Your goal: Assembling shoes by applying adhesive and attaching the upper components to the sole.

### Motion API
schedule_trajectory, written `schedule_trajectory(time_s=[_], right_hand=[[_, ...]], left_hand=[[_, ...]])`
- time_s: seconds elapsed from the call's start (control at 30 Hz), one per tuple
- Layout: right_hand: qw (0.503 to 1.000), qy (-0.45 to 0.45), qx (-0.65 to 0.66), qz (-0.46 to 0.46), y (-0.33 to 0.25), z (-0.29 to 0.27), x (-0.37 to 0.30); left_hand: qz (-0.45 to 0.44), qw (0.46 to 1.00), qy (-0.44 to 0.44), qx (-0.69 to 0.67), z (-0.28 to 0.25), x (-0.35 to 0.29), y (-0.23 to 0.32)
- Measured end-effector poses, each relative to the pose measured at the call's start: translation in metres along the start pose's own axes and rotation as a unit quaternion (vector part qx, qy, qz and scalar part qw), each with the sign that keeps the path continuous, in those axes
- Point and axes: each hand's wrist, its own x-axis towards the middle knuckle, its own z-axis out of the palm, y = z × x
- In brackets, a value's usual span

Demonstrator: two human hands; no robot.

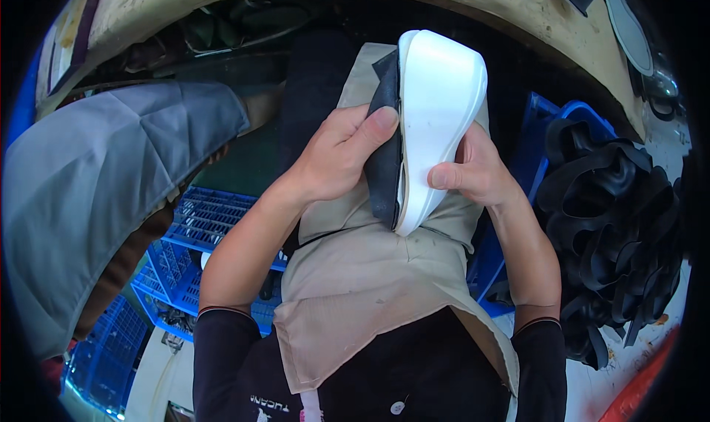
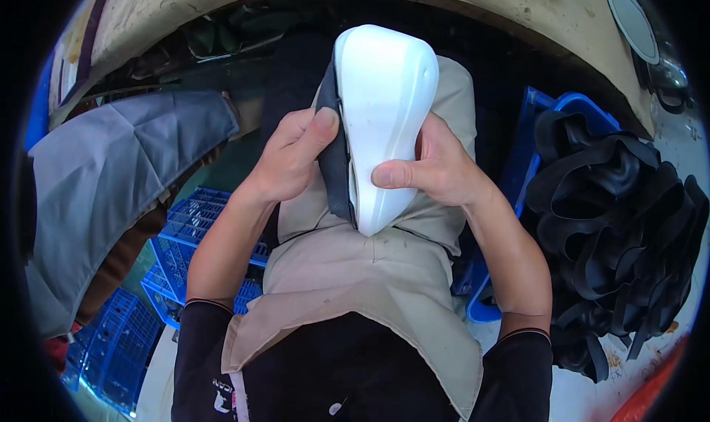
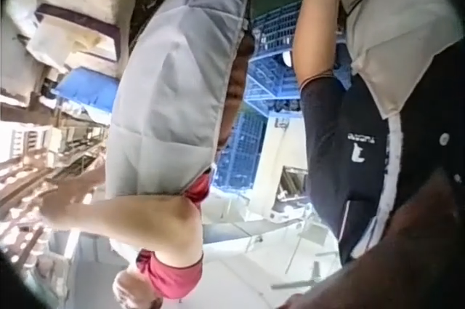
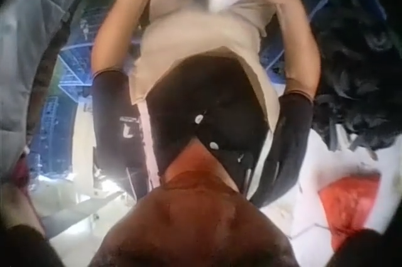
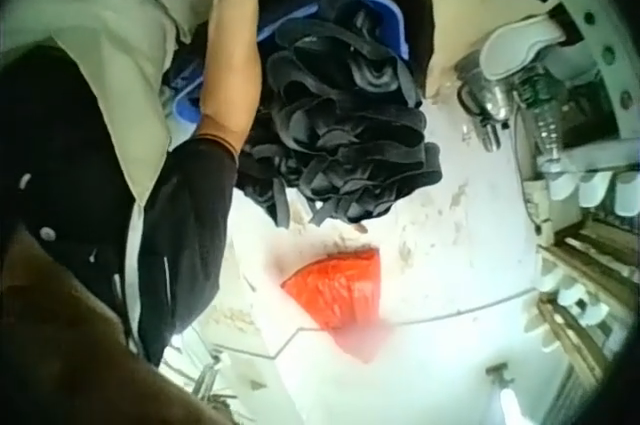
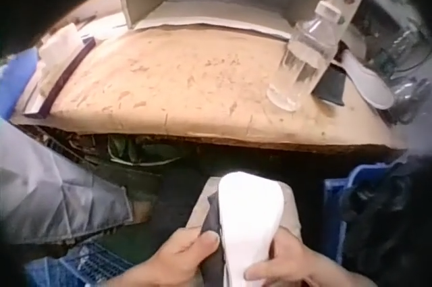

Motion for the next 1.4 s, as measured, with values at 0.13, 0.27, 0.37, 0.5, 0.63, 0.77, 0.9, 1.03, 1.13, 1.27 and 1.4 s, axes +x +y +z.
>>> schedule_trajectory(time_s=[0.13, 0.27, 0.37, 0.5, 0.63, 0.77, 0.9, 1.03, 1.13, 1.27, 1.4], right_hand=[[1.0, 0.021, -0.002, 0.008, 0.011, 0.028, 0.007], [0.997, 0.069, -0.018, 0.025, 0.009, 0.048, 0.009], [0.998, 0.055, -0.02, 0.034, 0.006, 0.036, 0.007], [0.997, 0.051, -0.015, 0.046, 0.003, 0.018, -0.004], [0.998, 0.048, 0.012, 0.046, 0.012, 0.013, -0.016], [0.994, 0.064, 0.071, 0.047, 0.021, 0.006, -0.027], [0.993, 0.083, 0.079, 0.039, 0.028, -0.005, -0.037], [0.993, 0.083, 0.076, 0.037, 0.034, -0.018, -0.045], [0.994, 0.076, 0.069, 0.036, 0.035, -0.026, -0.051], [0.996, 0.08, 0.045, 0.004, 0.028, -0.03, -0.055], [0.994, 0.094, 0.051, -0.021, 0.025, -0.036, -0.069]], left_hand=[[-0.029, 0.995, 0.043, 0.085, -0.011, -0.016, 0.017], [-0.102, 0.986, 0.047, 0.121, -0.019, -0.022, 0.026], [-0.053, 0.993, 0.017, 0.108, -0.025, -0.025, 0.017], [0.011, 0.996, -0.052, 0.077, -0.024, -0.023, -0.009], [0.063, 0.989, -0.134, 0.03, -0.02, -0.025, -0.035], [0.025, 0.983, -0.183, 0.007, -0.013, -0.019, -0.047], [0.002, 0.984, -0.175, 0.003, 0.007, -0.016, -0.046], [-0.021, 0.988, -0.148, 0.037, 0.031, -0.019, -0.041], [-0.034, 0.989, -0.124, 0.073, 0.042, -0.018, -0.039], [-0.046, 0.979, -0.181, 0.075, 0.042, -0.01, -0.038], [-0.032, 0.977, -0.146, 0.153, 0.062, -0.009, -0.033]])
